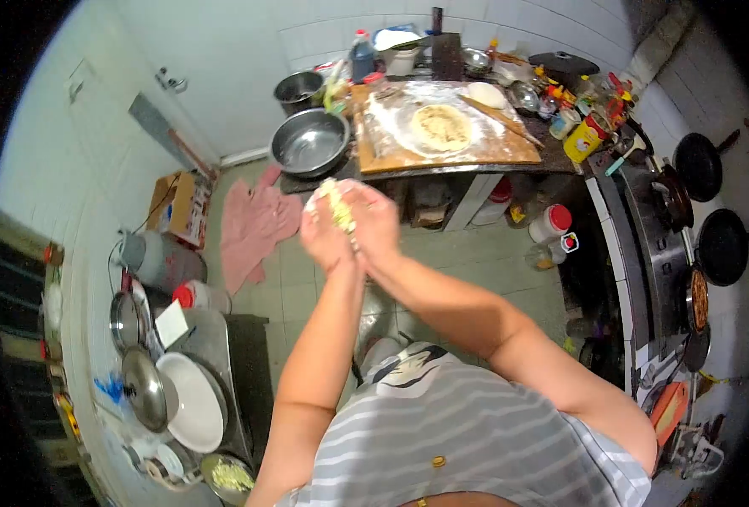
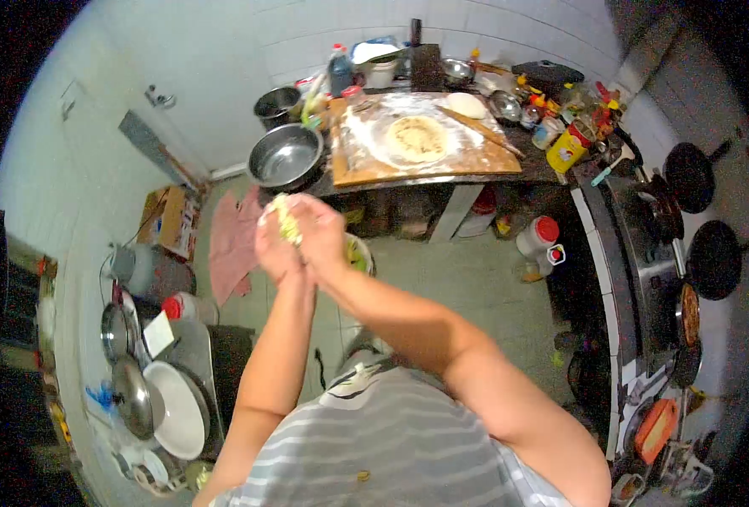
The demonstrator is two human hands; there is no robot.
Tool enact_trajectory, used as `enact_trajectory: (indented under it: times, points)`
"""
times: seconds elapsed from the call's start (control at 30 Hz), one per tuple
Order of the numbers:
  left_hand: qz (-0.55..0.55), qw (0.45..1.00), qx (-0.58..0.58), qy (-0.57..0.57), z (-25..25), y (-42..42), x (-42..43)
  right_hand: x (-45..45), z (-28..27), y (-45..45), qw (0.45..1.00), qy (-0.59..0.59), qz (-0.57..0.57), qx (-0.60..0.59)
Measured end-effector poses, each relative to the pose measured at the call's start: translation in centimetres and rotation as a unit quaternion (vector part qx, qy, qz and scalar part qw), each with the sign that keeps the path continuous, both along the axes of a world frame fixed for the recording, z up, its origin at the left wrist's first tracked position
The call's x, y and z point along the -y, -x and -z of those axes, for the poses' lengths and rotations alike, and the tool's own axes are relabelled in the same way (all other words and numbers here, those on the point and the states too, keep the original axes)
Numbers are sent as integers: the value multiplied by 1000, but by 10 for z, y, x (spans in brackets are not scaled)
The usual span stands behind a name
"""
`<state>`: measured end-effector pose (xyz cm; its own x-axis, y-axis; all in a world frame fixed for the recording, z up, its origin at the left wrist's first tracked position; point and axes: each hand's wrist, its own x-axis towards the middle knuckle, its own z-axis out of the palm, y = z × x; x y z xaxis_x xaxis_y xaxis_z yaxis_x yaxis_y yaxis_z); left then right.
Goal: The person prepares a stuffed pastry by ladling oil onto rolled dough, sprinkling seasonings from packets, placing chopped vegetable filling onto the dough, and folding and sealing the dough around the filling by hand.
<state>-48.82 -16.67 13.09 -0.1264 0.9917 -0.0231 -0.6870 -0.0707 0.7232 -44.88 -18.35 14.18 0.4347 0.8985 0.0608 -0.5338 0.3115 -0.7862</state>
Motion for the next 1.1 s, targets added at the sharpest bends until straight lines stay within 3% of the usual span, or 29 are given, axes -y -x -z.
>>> enact_trajectory:
  times: [0.17,0.27,0.37,0.4,0.47,0.5,0.63,0.83,1.1]
  points:
    - [70,996,-37,32,28,-174,-82,-68,18,-163,988,73,139,0]
    - [90,981,-140,97,41,-249,-131,-120,48,-242,978,100,183,22]
    - [92,986,-142,15,100,-319,-195,-183,103,-315,976,73,197,59]
    - [132,984,-118,33,105,-330,-209,-202,115,-333,966,118,216,78]
    - [129,961,-230,81,125,-359,-231,-221,138,-359,937,217,249,112]
    - [120,971,-167,118,133,-373,-239,-229,140,-367,941,223,235,94]
    - [132,930,-312,139,143,-396,-256,-247,158,-395,925,283,232,103]
    - [63,921,-382,26,183,-405,-262,-251,182,-408,902,308,215,212]
    - [29,849,-518,-97,193,-405,-270,-248,208,-422,888,269,181,327]
